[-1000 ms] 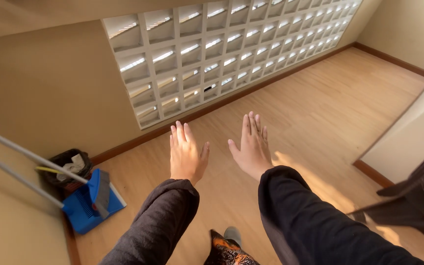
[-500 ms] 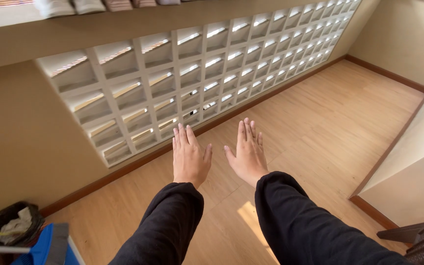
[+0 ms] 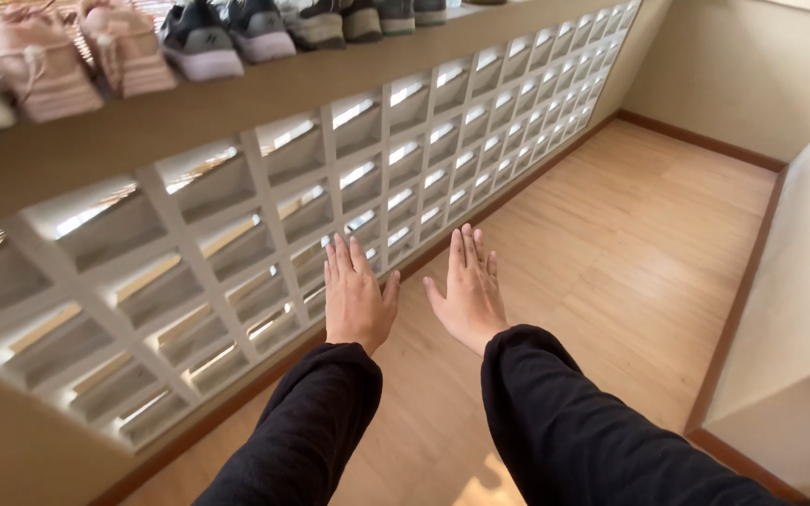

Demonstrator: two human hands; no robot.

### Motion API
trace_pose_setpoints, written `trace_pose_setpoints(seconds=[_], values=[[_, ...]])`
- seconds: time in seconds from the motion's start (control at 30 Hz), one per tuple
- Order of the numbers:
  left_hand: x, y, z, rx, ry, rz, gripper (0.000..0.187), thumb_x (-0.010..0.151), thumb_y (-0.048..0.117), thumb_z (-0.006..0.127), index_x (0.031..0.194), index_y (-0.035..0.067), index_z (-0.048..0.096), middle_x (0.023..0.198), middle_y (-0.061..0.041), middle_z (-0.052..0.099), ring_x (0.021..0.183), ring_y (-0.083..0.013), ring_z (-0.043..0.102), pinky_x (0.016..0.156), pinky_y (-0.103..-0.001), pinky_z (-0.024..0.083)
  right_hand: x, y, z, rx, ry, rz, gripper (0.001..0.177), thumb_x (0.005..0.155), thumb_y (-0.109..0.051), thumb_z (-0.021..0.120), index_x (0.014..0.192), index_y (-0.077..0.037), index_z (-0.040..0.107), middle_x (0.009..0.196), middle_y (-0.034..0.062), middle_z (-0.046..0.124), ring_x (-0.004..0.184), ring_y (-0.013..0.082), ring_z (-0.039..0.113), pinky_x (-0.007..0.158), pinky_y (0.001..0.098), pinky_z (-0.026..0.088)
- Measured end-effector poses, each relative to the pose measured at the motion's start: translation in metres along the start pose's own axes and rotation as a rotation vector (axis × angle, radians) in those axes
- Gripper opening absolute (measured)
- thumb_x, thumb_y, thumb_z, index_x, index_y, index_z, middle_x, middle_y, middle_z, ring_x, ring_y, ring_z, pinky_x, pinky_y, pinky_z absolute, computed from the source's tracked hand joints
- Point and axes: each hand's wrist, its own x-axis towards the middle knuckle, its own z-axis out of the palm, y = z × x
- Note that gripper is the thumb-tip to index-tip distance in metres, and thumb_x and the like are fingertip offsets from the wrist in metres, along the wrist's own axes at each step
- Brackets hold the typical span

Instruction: Organize shoes by moving them from a ledge into a shoe cabinet.

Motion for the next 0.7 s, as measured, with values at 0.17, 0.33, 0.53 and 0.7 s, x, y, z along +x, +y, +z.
trace_pose_setpoints(seconds=[0.17, 0.33, 0.53, 0.7], values=[[0.102, -0.003, 0.042, 0.013, -0.008, 0.055, 0.083, 0.095, 0.036, 0.065, 0.149, -0.015, 0.027, 0.158, -0.036, 0.025, 0.15, -0.0469, 0.022, 0.122, -0.049, 0.021, 0.096, 0.036, 0.0, -0.052, 0.023, 0.05, 0.087, 0.096, -0.038, 0.061, 0.157, 0.006, 0.016, 0.167, 0.023, 0.013, 0.157, 0.0364, 0.007, 0.124, 0.0513, 0.01], [0.168, 0.003, 0.09, -0.016, -0.028, 0.084, 0.082, 0.095, 0.036, 0.066, 0.148, -0.014, 0.028, 0.157, -0.037, 0.025, 0.15, -0.0478, 0.021, 0.12, -0.05, 0.021, 0.166, 0.079, 0.006, -0.054, 0.029, 0.069, 0.088, 0.096, -0.038, 0.059, 0.157, 0.007, 0.015, 0.167, 0.0233, 0.012, 0.157, 0.0356, 0.005, 0.124, 0.0508, 0.007], [0.232, 0.0, 0.152, 0.001, -0.048, 0.06, 0.083, 0.094, 0.035, 0.067, 0.148, -0.015, 0.027, 0.156, -0.039, 0.024, 0.149, -0.0485, 0.021, 0.122, -0.05, 0.022, 0.254, 0.131, 0.038, 0.022, 0.017, 0.018, 0.091, 0.096, -0.039, 0.06, 0.158, 0.008, 0.012, 0.166, 0.0256, 0.011, 0.156, 0.0375, 0.003, 0.123, 0.0516, 0.006], [0.322, 0.01, 0.193, -0.012, 0.022, -0.106, 0.081, 0.093, 0.033, 0.069, 0.15, -0.008, 0.029, 0.158, -0.036, 0.026, 0.148, -0.0509, 0.023, 0.117, -0.056, 0.025, 0.355, 0.173, 0.056, 0.058, 0.023, -0.029, 0.09, 0.094, -0.04, 0.063, 0.156, 0.006, 0.017, 0.167, 0.0257, 0.017, 0.157, 0.0389, 0.007, 0.124, 0.0527, 0.009]])
